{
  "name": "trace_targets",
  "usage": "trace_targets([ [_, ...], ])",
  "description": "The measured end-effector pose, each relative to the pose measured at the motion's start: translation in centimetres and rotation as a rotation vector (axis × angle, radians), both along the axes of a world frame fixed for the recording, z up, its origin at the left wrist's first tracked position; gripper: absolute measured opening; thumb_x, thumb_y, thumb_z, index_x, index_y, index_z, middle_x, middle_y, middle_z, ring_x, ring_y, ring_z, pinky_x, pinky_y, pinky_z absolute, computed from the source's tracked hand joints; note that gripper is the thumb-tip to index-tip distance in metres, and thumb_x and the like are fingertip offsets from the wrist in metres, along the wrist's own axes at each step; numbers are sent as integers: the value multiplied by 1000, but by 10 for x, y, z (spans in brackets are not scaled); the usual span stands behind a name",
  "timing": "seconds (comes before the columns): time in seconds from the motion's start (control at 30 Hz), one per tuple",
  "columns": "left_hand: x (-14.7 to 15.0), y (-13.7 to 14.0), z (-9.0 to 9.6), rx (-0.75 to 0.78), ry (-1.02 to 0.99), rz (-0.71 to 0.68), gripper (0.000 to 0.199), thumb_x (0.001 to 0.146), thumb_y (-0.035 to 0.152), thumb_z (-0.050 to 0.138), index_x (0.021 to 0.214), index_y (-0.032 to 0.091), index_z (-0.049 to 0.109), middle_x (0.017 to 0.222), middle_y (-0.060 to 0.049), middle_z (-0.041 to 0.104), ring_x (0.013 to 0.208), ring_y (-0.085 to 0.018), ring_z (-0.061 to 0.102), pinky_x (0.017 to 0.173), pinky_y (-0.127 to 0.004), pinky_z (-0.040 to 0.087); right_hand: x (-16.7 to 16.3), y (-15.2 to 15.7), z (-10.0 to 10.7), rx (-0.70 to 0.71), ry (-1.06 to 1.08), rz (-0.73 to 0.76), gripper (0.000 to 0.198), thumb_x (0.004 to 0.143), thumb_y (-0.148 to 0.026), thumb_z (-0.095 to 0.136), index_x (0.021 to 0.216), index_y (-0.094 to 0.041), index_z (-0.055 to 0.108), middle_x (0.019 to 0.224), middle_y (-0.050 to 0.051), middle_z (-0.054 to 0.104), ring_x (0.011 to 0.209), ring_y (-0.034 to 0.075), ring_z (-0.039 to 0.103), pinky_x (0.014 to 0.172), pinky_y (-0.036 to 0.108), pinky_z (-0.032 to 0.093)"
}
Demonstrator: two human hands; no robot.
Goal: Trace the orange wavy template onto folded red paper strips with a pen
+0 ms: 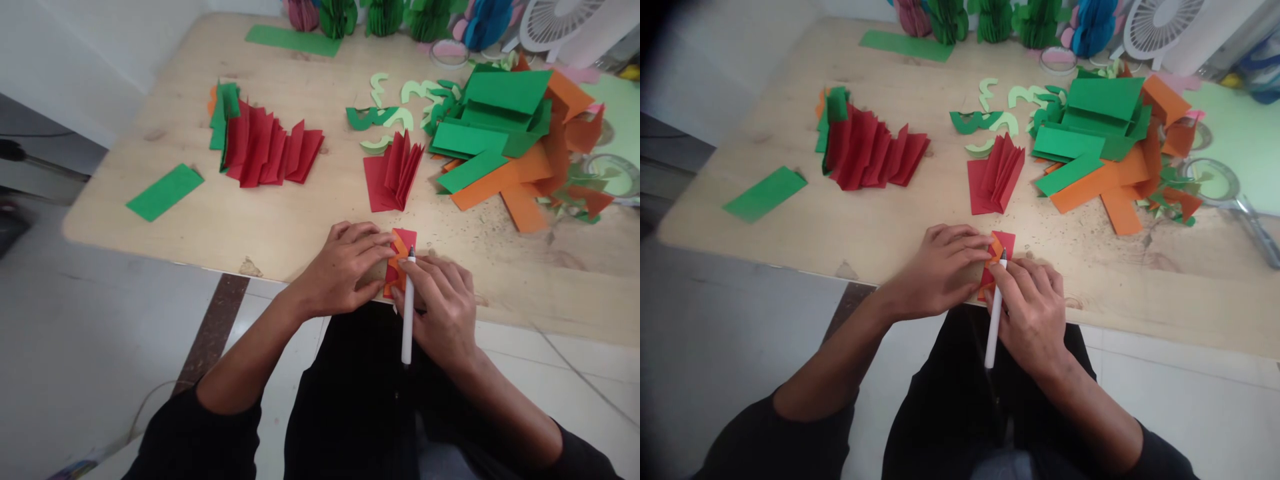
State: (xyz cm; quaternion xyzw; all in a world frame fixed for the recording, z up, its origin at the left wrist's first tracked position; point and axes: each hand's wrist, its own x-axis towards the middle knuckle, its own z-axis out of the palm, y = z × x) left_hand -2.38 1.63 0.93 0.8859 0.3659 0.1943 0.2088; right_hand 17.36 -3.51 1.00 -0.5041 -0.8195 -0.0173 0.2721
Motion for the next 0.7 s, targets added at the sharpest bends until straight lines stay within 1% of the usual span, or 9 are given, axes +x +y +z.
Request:
trace_targets([
  [0.13,0,0,1,-12,-3,-1,36,88,36,56,121,21,58,140,-6,55,132,-28,41,110,-47,25,0,0,0,11,-5,7,27,88,-22,61,114,-18,60,102,8,73,101,25,64,90,40,42],
  [0.3,1,1,4,-22,7,-4,38,86,39,60,119,19,59,140,-7,55,131,-28,42,110,-46,25,0,-1,1,8,-13,10,26,88,-21,62,113,-15,61,102,9,73,101,25,64,90,40,41],
  [0.47,2,0,6,-31,8,-7,38,87,39,58,119,19,59,138,-7,56,131,-28,42,110,-47,27,0,-1,3,-37,17,13,25,89,-20,60,114,-15,61,104,8,72,103,25,63,91,39,41],
  [0.6,2,0,6,-19,-23,-10,36,87,37,58,118,18,60,137,-8,57,130,-29,43,109,-48,29,2,-1,5,-27,39,4,25,90,-18,58,115,-17,60,103,7,73,104,25,63,91,39,42],
  [0.7,2,0,5,-12,-37,-12,36,86,35,59,118,18,60,136,-9,58,130,-28,43,109,-48,29,4,-1,5,-47,16,23,25,90,-14,55,114,-17,60,105,8,72,104,25,62,89,39,42],
])
